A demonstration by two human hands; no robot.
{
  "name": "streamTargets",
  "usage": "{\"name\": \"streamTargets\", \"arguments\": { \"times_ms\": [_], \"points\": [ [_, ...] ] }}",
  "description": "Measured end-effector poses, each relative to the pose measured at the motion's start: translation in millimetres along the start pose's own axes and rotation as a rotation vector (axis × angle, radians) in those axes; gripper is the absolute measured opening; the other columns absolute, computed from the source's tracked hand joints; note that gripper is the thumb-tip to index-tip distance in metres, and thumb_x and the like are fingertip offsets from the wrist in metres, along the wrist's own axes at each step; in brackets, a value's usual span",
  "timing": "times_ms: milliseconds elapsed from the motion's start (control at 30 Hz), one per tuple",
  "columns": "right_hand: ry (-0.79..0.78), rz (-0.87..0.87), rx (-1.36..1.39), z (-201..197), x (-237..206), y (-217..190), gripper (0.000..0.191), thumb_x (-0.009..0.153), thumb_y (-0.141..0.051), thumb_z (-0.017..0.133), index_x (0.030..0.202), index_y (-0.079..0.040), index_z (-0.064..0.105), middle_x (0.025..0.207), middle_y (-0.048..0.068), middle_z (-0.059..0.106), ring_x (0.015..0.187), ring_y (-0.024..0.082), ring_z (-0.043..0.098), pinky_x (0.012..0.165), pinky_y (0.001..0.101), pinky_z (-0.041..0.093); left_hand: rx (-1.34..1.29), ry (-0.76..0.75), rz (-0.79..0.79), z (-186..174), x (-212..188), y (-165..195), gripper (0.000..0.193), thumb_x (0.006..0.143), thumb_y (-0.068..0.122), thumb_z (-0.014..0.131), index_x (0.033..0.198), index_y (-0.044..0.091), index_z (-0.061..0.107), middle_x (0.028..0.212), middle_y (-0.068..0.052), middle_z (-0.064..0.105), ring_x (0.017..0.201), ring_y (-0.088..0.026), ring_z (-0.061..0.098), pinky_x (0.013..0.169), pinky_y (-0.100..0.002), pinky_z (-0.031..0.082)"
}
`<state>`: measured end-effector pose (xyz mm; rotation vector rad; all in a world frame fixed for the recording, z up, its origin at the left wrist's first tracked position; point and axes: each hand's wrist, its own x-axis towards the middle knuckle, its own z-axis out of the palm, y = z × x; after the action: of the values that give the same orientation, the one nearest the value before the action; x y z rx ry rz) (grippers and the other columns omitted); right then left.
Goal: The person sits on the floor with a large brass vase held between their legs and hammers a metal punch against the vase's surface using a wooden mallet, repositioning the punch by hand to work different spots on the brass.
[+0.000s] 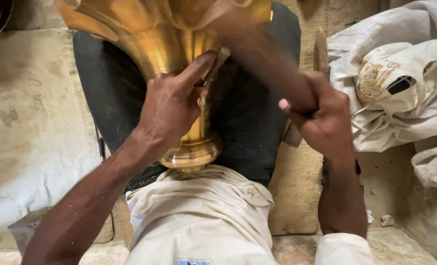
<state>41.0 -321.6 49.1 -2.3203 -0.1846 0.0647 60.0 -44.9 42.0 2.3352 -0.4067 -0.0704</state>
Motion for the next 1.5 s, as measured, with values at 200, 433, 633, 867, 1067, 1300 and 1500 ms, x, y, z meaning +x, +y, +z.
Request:
{"name": "streamTargets", "arguments": {
  "times_ms": [200,433,633,867,1067,1300,1500],
  "points": [
    [-0.011,-0.062,-0.114,1,-13,15,0.044,0.090,-0.017,0.082,0.126,-0.007,0.059,0.086,0.011,0.067,0.073,0.023,0.065,0.063,0.0392,0.053,0.001,-0.080,-0.005,-3,3,-2,0.051,0.094,0.003,0.073,0.141,0.013,0.056,0.087,-0.014,0.078,0.069,-0.025,0.077,0.064,-0.039,0.066],
    [-0.097,0.106,0.050,2,-25,32,0.046,0.095,-0.023,0.081,0.134,-0.009,0.060,0.084,0.008,0.066,0.069,0.017,0.064,0.063,0.0330,0.052,0.025,-0.156,-0.023,-2,6,-4,0.048,0.094,0.002,0.070,0.140,0.011,0.058,0.084,-0.015,0.078,0.065,-0.024,0.076,0.058,-0.037,0.065],
    [-0.146,0.148,0.070,3,-32,25,0.052,0.094,-0.024,0.078,0.137,-0.006,0.056,0.089,0.007,0.072,0.074,0.013,0.070,0.065,0.0296,0.057,0.023,-0.214,-0.046,-4,6,-3,0.048,0.094,0.001,0.067,0.141,0.010,0.058,0.085,-0.014,0.078,0.061,-0.021,0.075,0.052,-0.035,0.064],
    [-0.100,-0.001,0.005,6,-40,19,0.057,0.091,-0.027,0.082,0.135,0.000,0.057,0.098,0.012,0.072,0.085,0.015,0.072,0.071,0.0309,0.057,0.005,-0.308,-0.105,-7,7,-2,0.047,0.096,0.004,0.067,0.142,0.013,0.057,0.086,-0.013,0.078,0.055,-0.022,0.074,0.050,-0.036,0.064],
    [-0.046,-0.033,-0.122,16,-54,18,0.057,0.093,-0.027,0.083,0.136,-0.001,0.057,0.103,0.017,0.073,0.090,0.022,0.073,0.072,0.0345,0.057,0.007,-0.292,0.058,-12,7,-4,0.053,0.093,0.003,0.069,0.143,0.014,0.056,0.086,-0.014,0.078,0.064,-0.024,0.075,0.056,-0.039,0.064],
    [0.000,0.053,-0.024,25,-65,15,0.058,0.090,-0.023,0.081,0.138,-0.005,0.054,0.093,0.013,0.067,0.079,0.020,0.070,0.067,0.0341,0.054,0.003,-0.335,0.064,-13,7,-8,0.056,0.090,0.003,0.070,0.143,0.015,0.056,0.086,-0.015,0.078,0.067,-0.026,0.076,0.060,-0.040,0.064],
    [-0.050,0.204,0.067,29,-77,16,0.053,0.093,-0.027,0.082,0.133,-0.006,0.056,0.086,0.006,0.068,0.072,0.016,0.068,0.066,0.0328,0.056,0.018,-0.399,0.042,-14,12,-7,0.054,0.091,0.003,0.067,0.142,0.018,0.057,0.083,-0.014,0.077,0.062,-0.024,0.075,0.057,-0.041,0.063]
  ]
}}
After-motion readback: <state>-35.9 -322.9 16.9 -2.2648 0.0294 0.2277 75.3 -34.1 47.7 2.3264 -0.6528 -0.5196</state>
